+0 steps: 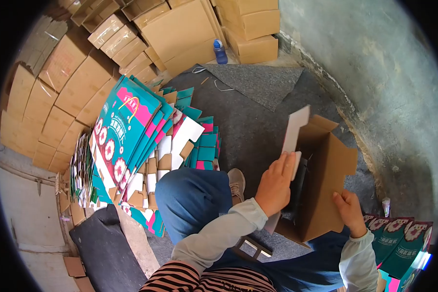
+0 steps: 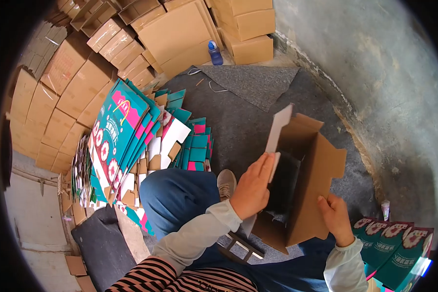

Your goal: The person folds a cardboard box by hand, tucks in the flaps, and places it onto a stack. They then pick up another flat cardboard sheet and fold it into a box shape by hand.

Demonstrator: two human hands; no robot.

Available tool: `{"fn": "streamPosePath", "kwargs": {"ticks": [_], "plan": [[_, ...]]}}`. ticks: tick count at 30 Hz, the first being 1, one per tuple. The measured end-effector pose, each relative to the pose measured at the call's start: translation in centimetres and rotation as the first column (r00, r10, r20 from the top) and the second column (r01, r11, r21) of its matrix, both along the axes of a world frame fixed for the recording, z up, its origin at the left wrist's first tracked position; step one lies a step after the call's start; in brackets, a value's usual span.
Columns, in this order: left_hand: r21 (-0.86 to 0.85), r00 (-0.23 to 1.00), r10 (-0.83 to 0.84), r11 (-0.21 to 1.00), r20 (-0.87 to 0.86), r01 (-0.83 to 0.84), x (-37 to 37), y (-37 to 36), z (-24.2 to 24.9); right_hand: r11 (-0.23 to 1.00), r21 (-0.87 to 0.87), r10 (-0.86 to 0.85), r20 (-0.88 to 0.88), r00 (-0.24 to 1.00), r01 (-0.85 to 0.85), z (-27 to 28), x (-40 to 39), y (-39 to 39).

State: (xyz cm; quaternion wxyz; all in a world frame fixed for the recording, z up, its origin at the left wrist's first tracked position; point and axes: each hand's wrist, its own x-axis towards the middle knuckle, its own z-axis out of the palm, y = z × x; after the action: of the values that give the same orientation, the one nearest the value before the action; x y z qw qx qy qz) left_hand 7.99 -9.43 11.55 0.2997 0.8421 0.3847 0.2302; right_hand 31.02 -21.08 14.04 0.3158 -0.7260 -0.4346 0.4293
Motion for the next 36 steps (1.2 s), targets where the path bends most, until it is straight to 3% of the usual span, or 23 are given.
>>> {"fn": "streamPosePath", "kwargs": {"ticks": [4, 8, 11, 14, 17, 20, 23, 26, 29, 33, 36], "plan": [[0.217, 0.980, -0.017, 0.974, -0.198, 0.061, 2.6, -1.2, -0.6, 1.000, -0.004, -0.030, -0.035, 0.999, 0.030, -0.5, 1.6, 0.4], [0.261, 0.960, -0.017, 0.961, -0.280, 0.094, 4.9, -0.8, -1.1, 1.000, 0.009, 0.025, 0.080, 0.996, -0.026, -1.3, 3.1, 0.8], [0.269, 0.932, -0.054, 0.950, -0.358, 0.158, 5.9, -1.2, -0.6, 0.976, 0.212, 0.004, 0.159, 0.987, -0.038, -2.4, 3.4, 0.9], [0.263, 0.925, -0.054, 0.951, -0.377, 0.163, 6.0, -1.5, -0.8, 0.977, 0.192, -0.128, 0.154, 0.980, 0.098, -0.8, 1.9, 1.2], [0.253, 0.925, -0.039, 0.957, -0.379, 0.144, 5.9, -1.7, -0.7, 0.951, 0.302, -0.156, 0.287, 0.945, 0.065, -1.2, 1.7, 1.0], [0.253, 0.929, -0.033, 0.958, -0.370, 0.135, 6.0, -1.8, -0.7, 0.916, 0.390, -0.244, 0.728, 0.640, -0.094, -0.4, 1.9, 1.7], [0.253, 0.944, -0.037, 0.959, -0.327, 0.125, 6.2, -2.4, -0.8, 0.914, 0.326, -0.221, 0.900, 0.375, -0.243, 2.0, 1.9, 3.2], [0.271, 0.960, -0.026, 0.957, -0.280, 0.105, 6.4, -3.0, -1.1, 0.872, 0.071, -0.023, 0.994, 0.105, -0.485, -1.1, 3.8, 4.8], [0.280, 0.966, -0.044, 0.953, -0.255, 0.117, 6.3, -3.0, -0.6, 0.889, 0.063, 0.022, 0.983, 0.181, -0.453, -1.5, 3.8, 7.2], [0.258, 0.954, -0.107, 0.949, -0.281, 0.182, 6.1, -2.6, -0.3, 0.873, 0.125, -0.064, 0.988, 0.144, -0.471, -3.0, 5.0, 9.5], [0.244, 0.946, -0.144, 0.945, -0.290, 0.219, 6.3, -2.9, -0.5, 0.915, 0.092, 0.016, 0.964, 0.265, -0.392, -3.0, 4.9, 10.3]]}}
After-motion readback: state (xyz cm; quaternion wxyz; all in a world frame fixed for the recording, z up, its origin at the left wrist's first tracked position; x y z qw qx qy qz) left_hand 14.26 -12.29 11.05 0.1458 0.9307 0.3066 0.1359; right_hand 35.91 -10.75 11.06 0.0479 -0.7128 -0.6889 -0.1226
